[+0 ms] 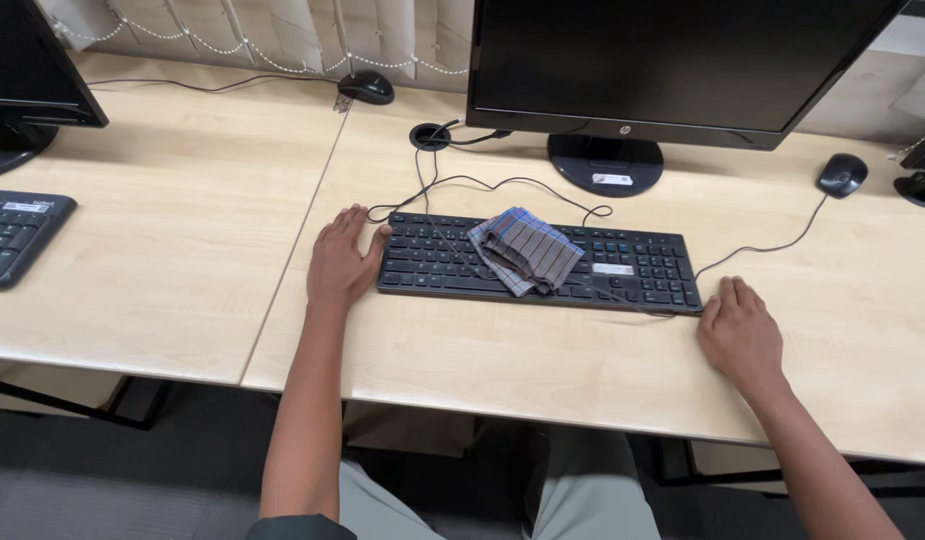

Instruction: The person wipes a black keyboard and monitor with a cloth. They then move to a second keyboard and continue wiping it thoroughly.

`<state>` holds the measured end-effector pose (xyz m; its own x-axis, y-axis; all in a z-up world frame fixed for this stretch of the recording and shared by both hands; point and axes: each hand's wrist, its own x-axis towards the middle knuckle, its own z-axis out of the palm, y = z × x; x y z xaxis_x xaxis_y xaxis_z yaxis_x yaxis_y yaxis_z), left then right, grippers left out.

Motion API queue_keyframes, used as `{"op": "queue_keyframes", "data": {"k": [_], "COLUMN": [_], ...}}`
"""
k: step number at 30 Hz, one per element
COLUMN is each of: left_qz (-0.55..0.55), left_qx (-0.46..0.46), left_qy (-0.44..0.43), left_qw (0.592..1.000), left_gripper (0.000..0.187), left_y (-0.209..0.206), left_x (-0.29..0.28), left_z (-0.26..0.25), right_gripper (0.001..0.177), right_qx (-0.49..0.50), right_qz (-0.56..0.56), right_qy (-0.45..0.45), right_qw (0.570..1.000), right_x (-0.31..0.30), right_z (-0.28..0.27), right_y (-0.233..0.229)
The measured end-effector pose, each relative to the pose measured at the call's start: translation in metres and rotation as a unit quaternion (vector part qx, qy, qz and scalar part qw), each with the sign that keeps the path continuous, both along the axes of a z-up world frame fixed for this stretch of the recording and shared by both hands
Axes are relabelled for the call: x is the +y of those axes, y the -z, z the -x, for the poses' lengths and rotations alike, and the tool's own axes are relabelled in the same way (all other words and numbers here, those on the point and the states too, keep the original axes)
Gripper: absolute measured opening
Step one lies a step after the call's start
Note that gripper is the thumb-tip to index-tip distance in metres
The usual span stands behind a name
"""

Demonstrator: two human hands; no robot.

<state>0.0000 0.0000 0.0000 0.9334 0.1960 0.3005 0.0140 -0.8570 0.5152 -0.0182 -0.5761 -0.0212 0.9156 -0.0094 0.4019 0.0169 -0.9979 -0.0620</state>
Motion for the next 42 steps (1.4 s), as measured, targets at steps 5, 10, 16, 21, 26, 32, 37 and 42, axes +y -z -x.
{"op": "queue_keyframes", "data": {"k": [5, 10, 16, 21, 26, 32, 37, 42], "left_qz": [-0.019, 0.026, 0.103, 0.161, 0.170, 0.045, 0.265, 0.261], "left_qx": [0.052, 0.023, 0.031, 0.016, 0.012, -0.095, -0.142, -0.093], "left_qy": [-0.064, -0.078, -0.087, -0.066, -0.076, 0.054, 0.120, 0.137], "left_qw": [0.996, 0.996, 0.990, 0.985, 0.982, 0.993, 0.946, 0.951], "left_gripper": [0.081, 0.083, 0.094, 0.099, 0.099, 0.089, 0.068, 0.063], "left_y": [-0.010, -0.006, 0.007, 0.011, 0.007, -0.014, -0.017, -0.006], "left_x": [-0.028, -0.052, -0.077, -0.111, -0.139, -0.137, -0.111, -0.109], "left_z": [-0.003, -0.004, -0.015, -0.028, -0.030, -0.031, -0.023, -0.019], "right_gripper": [0.035, 0.046, 0.054, 0.062, 0.087, 0.027, 0.037, 0.059], "right_qx": [-0.067, 0.031, 0.095, 0.125, 0.123, 0.091, -0.113, 0.003], "right_qz": [-0.095, -0.167, -0.220, -0.207, -0.228, -0.405, -0.364, -0.146], "right_qy": [0.015, -0.105, -0.159, -0.188, -0.160, -0.251, -0.251, -0.286], "right_qw": [0.993, 0.980, 0.958, 0.952, 0.953, 0.875, 0.890, 0.947], "right_x": [0.023, 0.095, 0.141, 0.167, 0.171, 0.145, 0.144, 0.189], "right_z": [-0.039, -0.069, -0.065, -0.063, -0.080, -0.085, -0.080, -0.063], "right_y": [-0.053, -0.075, -0.093, -0.089, -0.077, -0.064, -0.072, -0.074]}}
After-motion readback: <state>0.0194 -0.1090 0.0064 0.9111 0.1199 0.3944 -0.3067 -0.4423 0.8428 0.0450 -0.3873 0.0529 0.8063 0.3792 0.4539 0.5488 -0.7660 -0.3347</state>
